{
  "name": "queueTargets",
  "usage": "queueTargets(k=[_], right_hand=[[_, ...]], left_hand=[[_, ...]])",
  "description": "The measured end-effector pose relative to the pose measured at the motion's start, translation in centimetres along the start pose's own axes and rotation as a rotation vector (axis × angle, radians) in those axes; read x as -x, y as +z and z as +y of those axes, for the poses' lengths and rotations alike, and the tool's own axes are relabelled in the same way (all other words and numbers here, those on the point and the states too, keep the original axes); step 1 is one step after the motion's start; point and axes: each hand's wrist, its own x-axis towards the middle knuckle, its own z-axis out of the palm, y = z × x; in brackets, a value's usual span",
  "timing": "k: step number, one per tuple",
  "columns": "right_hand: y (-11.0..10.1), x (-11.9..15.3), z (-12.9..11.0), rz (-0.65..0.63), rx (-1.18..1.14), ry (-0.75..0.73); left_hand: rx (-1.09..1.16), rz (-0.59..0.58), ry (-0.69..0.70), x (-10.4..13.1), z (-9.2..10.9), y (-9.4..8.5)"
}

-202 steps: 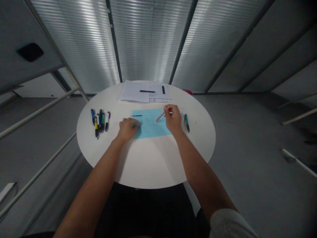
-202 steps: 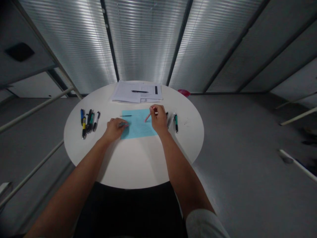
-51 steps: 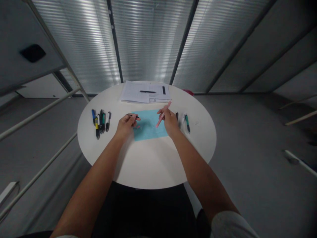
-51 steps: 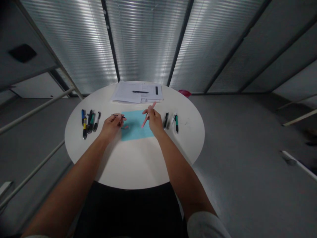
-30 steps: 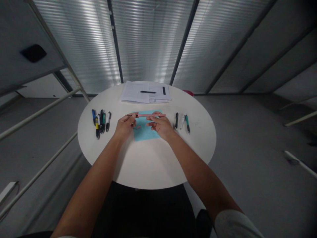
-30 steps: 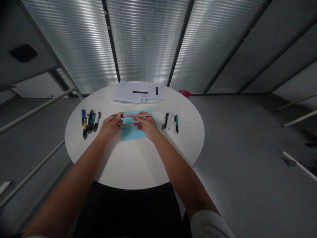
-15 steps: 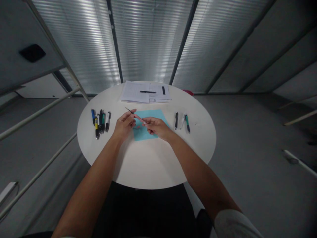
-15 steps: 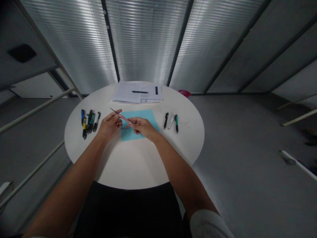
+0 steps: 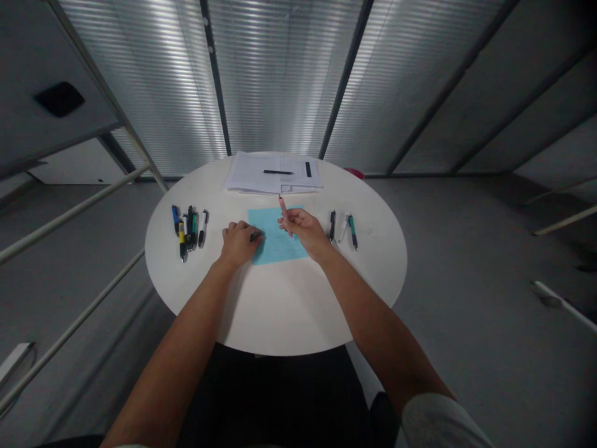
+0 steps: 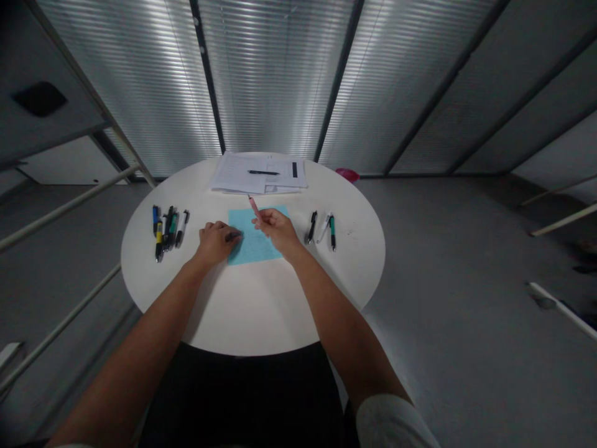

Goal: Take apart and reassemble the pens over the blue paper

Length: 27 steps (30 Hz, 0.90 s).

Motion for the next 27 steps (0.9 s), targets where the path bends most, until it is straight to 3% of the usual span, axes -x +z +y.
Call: queueTargets(k=[6, 11, 13, 17, 21, 24, 27], right_hand=[[0.3, 0.3, -0.1, -0.049, 0.078, 0.018], [-0.1, 0.1, 0.2, -0.053, 0.101, 0.04], [-0.5, -0.1, 0.5, -0.031, 0.103, 0.04], [-1.2, -0.6, 1.1, -0.018, 0.138, 0.029], [-1.7, -0.7, 1.6, -0.034, 0.237, -0.009], [-1.9, -0.5, 1.8, -0.034, 0.364, -0.076], [-2.0, 0.0, 1.8, -0.02, 0.579, -0.174]], left_hand=[[0.064, -0.01, 0.031, -0.3, -0.3, 0.3], [0.196, 0.111, -0.006, 0.0, -0.7, -0.9], [0.155, 0.074, -0.038, 0.2, -0.9, -1.7], [0.029, -0.112, -0.068, 0.3, -1.2, -2.5], [0.022, -0.139, -0.051, 0.1, -1.7, -2.2], [0.186, -0.092, -0.007, 0.0, -1.9, -1.8], [0.555, 0.018, -0.013, -0.2, -1.6, -1.6]])
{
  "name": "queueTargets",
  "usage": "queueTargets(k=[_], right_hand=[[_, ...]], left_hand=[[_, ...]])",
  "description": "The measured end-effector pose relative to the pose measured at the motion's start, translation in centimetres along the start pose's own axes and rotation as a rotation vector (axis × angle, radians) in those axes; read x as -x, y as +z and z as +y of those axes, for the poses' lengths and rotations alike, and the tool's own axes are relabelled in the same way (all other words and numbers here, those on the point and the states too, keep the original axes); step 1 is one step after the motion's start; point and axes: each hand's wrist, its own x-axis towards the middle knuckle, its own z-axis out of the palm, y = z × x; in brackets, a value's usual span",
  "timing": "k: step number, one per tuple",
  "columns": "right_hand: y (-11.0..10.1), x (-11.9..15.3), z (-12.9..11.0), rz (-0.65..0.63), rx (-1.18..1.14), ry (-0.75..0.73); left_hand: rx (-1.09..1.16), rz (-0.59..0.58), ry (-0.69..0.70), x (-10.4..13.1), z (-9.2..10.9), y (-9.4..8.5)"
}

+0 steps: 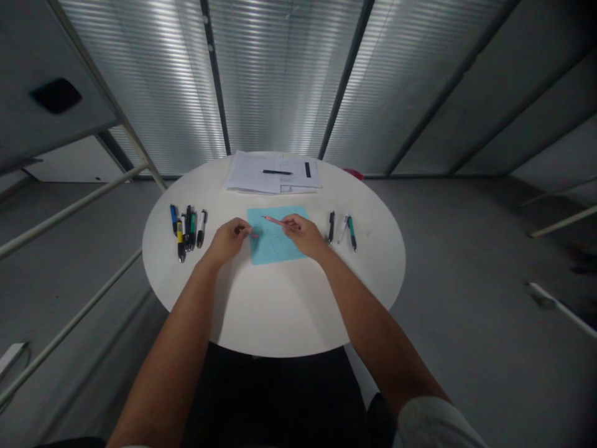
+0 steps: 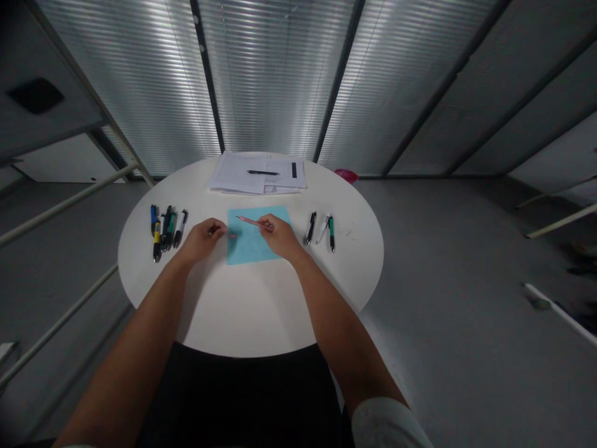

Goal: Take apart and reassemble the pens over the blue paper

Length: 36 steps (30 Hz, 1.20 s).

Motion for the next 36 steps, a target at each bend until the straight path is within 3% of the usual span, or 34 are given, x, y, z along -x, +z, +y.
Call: queueTargets(k=[4, 7, 14, 20, 29, 32, 36], right_hand=[[-0.4, 0.4, -0.4, -0.036, 0.194, -0.107], [-0.6, 0.4, -0.6, -0.032, 0.265, -0.146], [-0.7, 0.4, -0.8, -0.004, 0.244, -0.166], [-0.8, 0.4, -1.4, -0.032, 0.305, -0.181], [-0.7, 0.5, -1.7, -0.053, 0.488, -0.202], [-0.3, 0.6, -1.6, -0.074, 0.372, -0.198], [0.8, 0.4, -1.3, -0.052, 0.027, -0.106]], left_hand=[[0.461, 0.099, -0.072, -0.2, 1.1, 0.5], [0.606, 0.085, -0.111, -0.1, 2.1, 0.6], [0.61, 0.109, -0.126, 0.2, 2.6, 0.4], [0.641, 0.043, -0.156, 0.2, 1.8, 0.9], [0.473, -0.032, -0.117, 0.2, 1.6, 1.2], [0.519, -0.026, -0.104, 0.1, 1.6, 1.1], [0.616, -0.04, -0.056, 0.2, 1.9, 0.9]])
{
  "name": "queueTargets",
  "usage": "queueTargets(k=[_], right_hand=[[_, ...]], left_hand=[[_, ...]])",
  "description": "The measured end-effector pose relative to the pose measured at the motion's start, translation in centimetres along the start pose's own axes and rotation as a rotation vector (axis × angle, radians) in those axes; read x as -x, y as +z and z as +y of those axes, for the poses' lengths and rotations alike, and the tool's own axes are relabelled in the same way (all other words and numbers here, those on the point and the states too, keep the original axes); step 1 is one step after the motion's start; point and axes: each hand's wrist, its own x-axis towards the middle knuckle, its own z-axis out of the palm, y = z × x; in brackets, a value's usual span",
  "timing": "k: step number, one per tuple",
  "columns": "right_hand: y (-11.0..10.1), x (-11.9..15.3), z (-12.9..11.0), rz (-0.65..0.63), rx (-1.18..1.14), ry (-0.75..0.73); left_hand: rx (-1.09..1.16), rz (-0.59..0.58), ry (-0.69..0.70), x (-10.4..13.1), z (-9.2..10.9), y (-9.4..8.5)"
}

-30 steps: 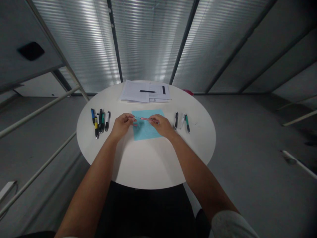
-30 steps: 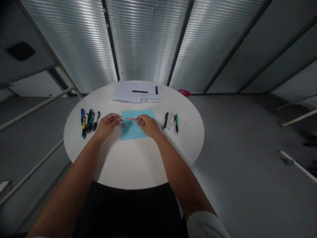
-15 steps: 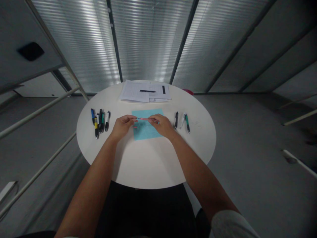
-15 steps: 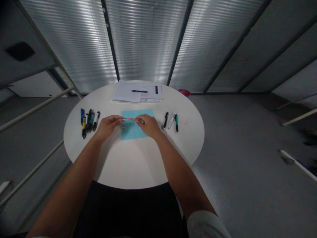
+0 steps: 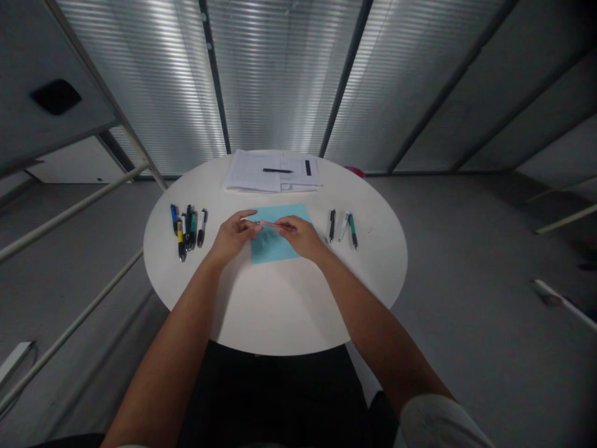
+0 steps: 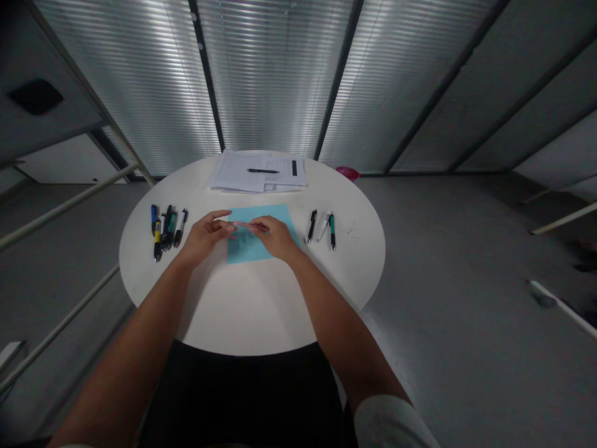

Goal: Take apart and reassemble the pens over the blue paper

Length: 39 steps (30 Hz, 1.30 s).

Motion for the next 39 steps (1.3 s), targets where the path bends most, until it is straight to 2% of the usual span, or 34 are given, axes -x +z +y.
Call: queueTargets(k=[3, 6, 8, 11, 15, 18, 21, 25, 28, 33, 39], right_hand=[[0.7, -0.3, 0.0, 0.031, -0.277, 0.077], [0.8, -0.5, -0.5, 0.036, -0.467, 0.109], [0.6, -0.6, -0.8, 0.033, -0.523, 0.145], [0.5, -0.6, -1.0, 0.03, -0.522, 0.181], [0.5, -0.5, -0.3, 0.048, -0.439, 0.15], [0.2, -0.3, 0.2, 0.081, -0.205, 0.049], [-0.5, 0.1, 0.1, 0.052, 0.06, -0.038], [-1.1, 0.2, -0.5, 0.03, 0.212, -0.082], [-1.1, 0.1, -0.6, 0.041, 0.264, -0.09], [-1.0, 0.0, 0.0, 0.074, 0.304, -0.137], [-1.2, 0.0, 0.1, 0.052, 0.372, -0.147]], left_hand=[[-0.18, 0.011, 0.041, 0.1, -0.2, -0.1], [-0.659, 0.06, 0.077, 0.2, -0.7, -0.4], [-0.944, 0.045, 0.071, 0.2, -1.2, -0.6], [-1.086, -0.001, 0.056, 0.0, -1.7, -0.8], [-0.98, -0.008, 0.08, -0.3, -1.9, -0.9], [-0.673, 0.055, 0.113, -0.3, -1.6, -0.6], [-0.333, 0.131, 0.097, -0.3, -0.9, -0.3], [-0.07, 0.159, 0.036, -0.4, -0.2, 0.1], [-0.022, 0.164, 0.027, -0.4, -0.3, 0.2], [-0.078, 0.129, 0.029, -0.2, -0.4, 0.3], [-0.075, 0.114, 0.015, -0.2, -0.3, 0.3]])
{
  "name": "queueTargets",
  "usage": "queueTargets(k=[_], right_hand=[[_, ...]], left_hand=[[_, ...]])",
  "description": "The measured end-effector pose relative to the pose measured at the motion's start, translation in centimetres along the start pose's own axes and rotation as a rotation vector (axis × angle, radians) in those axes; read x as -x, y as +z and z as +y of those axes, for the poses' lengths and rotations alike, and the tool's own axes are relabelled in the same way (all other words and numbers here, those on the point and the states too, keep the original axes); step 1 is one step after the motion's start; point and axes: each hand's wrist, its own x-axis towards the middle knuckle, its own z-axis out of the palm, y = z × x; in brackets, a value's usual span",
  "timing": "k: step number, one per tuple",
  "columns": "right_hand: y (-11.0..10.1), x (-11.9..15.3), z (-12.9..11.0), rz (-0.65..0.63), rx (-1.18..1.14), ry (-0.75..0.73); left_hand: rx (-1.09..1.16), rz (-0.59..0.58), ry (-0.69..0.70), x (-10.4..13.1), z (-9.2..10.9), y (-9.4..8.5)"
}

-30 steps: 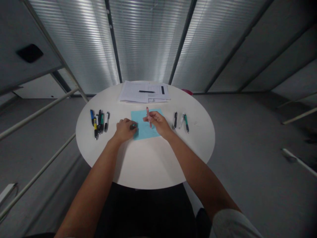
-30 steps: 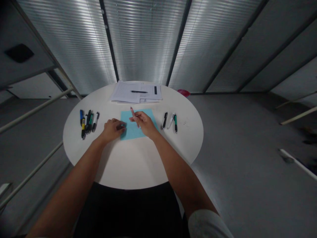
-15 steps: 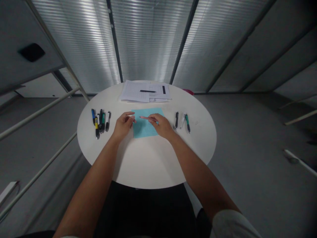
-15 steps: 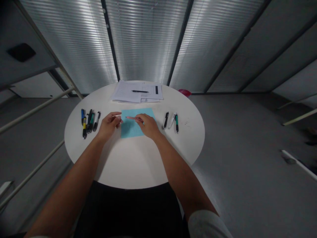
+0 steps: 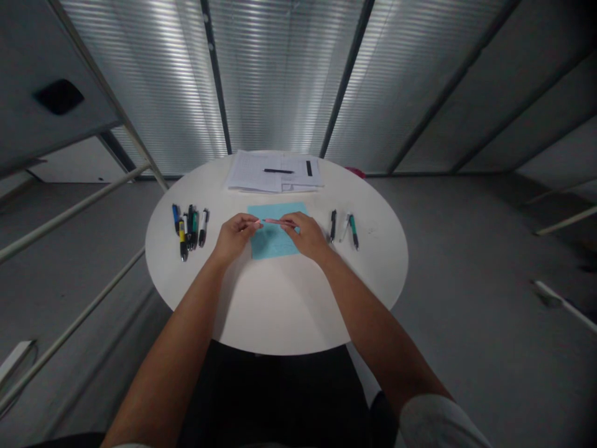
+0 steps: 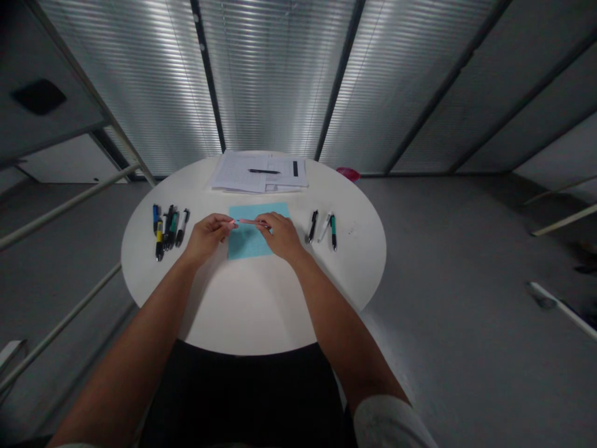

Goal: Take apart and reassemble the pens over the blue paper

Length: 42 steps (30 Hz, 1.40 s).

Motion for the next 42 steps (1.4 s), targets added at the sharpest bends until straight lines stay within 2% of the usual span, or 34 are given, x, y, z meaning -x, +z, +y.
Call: queueTargets(k=[8, 14, 19, 22, 27, 35, 37, 42], right_hand=[[-0.3, 0.0, -0.1, -0.065, 0.08, 0.005], [-1.0, 0.0, 0.0, -0.104, 0.219, -0.025], [-1.3, 0.0, -0.6, -0.116, 0.274, -0.034], [-1.3, 0.1, -0.7, -0.137, 0.256, -0.025], [-1.3, 0.2, -0.3, -0.222, 0.094, -0.055], [-1.1, 0.1, -2.0, -0.073, 0.42, -0.118], [-1.1, 0.2, -2.1, -0.072, 0.376, -0.087], [-1.4, 0.4, -0.8, -0.255, 0.04, -0.034]], left_hand=[[-0.096, -0.038, 0.019, -0.2, -0.6, -0.3], [-0.269, -0.092, 0.046, 0.2, -0.5, -0.3], [-0.239, -0.123, 0.026, 0.2, -0.2, -0.2], [-0.214, -0.124, 0.015, 0.1, -0.6, -0.1], [-0.147, -0.126, 0.013, 0.0, -0.8, -0.1], [-0.081, -0.087, -0.091, 0.4, 0.2, 0.1], [-0.053, -0.074, -0.094, 0.4, 0.2, 0.1], [0.003, -0.084, -0.018, 0.3, 0.4, -0.1]])
